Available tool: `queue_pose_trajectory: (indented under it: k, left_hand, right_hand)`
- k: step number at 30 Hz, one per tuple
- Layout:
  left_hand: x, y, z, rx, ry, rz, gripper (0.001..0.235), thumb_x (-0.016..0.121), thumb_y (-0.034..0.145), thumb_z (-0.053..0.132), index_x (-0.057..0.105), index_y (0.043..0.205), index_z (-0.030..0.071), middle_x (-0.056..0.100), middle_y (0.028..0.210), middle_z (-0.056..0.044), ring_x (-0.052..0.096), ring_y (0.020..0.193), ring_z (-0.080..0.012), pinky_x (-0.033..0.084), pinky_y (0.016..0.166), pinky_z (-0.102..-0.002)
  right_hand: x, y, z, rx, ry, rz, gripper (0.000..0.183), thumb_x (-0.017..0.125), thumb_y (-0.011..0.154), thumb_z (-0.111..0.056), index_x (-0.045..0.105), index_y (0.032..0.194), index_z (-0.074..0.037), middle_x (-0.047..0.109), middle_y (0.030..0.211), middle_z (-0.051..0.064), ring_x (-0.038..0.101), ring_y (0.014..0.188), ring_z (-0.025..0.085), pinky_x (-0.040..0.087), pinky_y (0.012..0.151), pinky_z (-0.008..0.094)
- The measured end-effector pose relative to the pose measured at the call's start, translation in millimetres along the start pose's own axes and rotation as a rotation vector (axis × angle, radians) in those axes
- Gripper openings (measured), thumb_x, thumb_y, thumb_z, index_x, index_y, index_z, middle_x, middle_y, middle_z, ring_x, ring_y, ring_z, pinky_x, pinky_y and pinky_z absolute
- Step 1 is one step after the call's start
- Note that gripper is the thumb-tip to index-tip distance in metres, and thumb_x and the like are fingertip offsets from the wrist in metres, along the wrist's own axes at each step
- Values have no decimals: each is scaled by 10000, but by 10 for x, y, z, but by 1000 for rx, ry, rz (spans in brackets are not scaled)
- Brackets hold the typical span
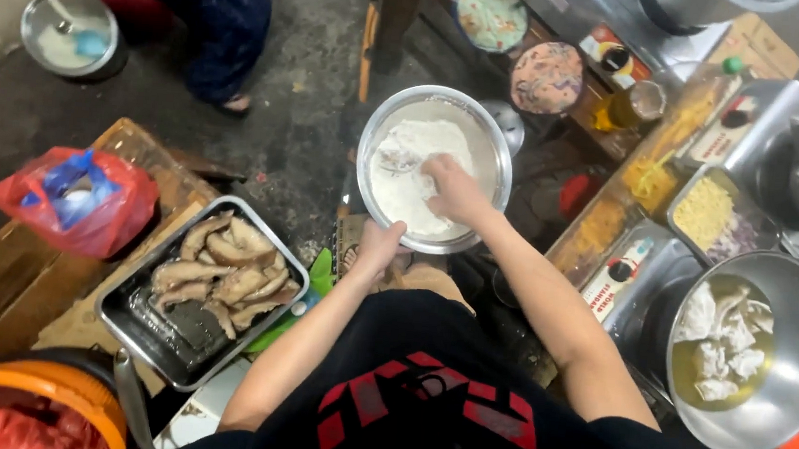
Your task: Breading pieces of meat in a bowl of flour and placing them into a frying pan with hot oil.
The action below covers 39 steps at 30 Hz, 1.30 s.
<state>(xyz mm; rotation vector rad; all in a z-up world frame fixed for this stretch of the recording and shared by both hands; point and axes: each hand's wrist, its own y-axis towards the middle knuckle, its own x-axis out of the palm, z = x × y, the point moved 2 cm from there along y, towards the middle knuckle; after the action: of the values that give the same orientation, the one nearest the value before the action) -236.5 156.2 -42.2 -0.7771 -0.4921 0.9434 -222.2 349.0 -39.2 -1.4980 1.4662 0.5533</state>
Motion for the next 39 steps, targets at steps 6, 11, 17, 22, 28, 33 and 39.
queue_pose_trajectory:
  k: [6,11,17,22,28,33,39]
  left_hand:
    - [185,4,72,-31,-24,-38,765,624,956,205,241,1522,-140,447,1411,-418,717,963,-402,589,884,-436]
    - [422,358,-199,-53,314,34,706,711,800,428,560,1338,-4,765,963,-143,773,915,-312,358,1043,-452]
    - [608,520,-222,9,179,-14,714,726,795,216,476,1318,-202,637,1117,-342,761,811,-346,588,788,-494]
    - [661,698,-136,-10,305,26,736,760,788,292,551,1328,-162,645,1255,-339,687,1103,-398,527,944,-507]
    - [965,128,426,6,391,-32,812,764,783,327,507,1377,-164,567,1379,-358,532,1336,-432,436,1102,-539]
    - [985,178,514,12,394,-47,804,761,805,326,487,1395,-147,550,1399,-358,554,1320,-433,511,1035,-521]
    - [958,303,495,-14,352,-73,819,764,812,296,435,1407,-160,512,1398,-388,579,1280,-449,533,985,-541]
  right_hand:
    - [-3,-77,760,181,263,86,587,657,877,-89,553,1449,-170,606,1371,168,636,1228,381,580,976,461]
    - [-256,-201,742,153,23,209,523,686,857,-63,611,1374,-85,607,1316,174,619,1236,369,552,997,464]
    - [-208,-29,322,-104,-36,90,727,761,789,-56,508,1471,-84,560,1394,204,525,1314,427,464,1103,540]
    - [-343,-144,457,-208,-57,-87,730,756,784,-65,508,1470,-87,546,1389,299,554,1273,515,459,1076,589]
    - [-32,-53,689,-195,-209,-131,732,861,744,-166,544,1396,-269,491,1406,196,619,1184,441,531,966,530]
    - [3,-85,900,-68,46,-67,567,808,811,-150,556,1316,-208,494,1345,161,671,1092,468,566,917,545]
    - [-157,-210,890,199,198,25,688,643,915,-113,380,1540,-233,492,1412,191,652,1172,448,542,1001,575]
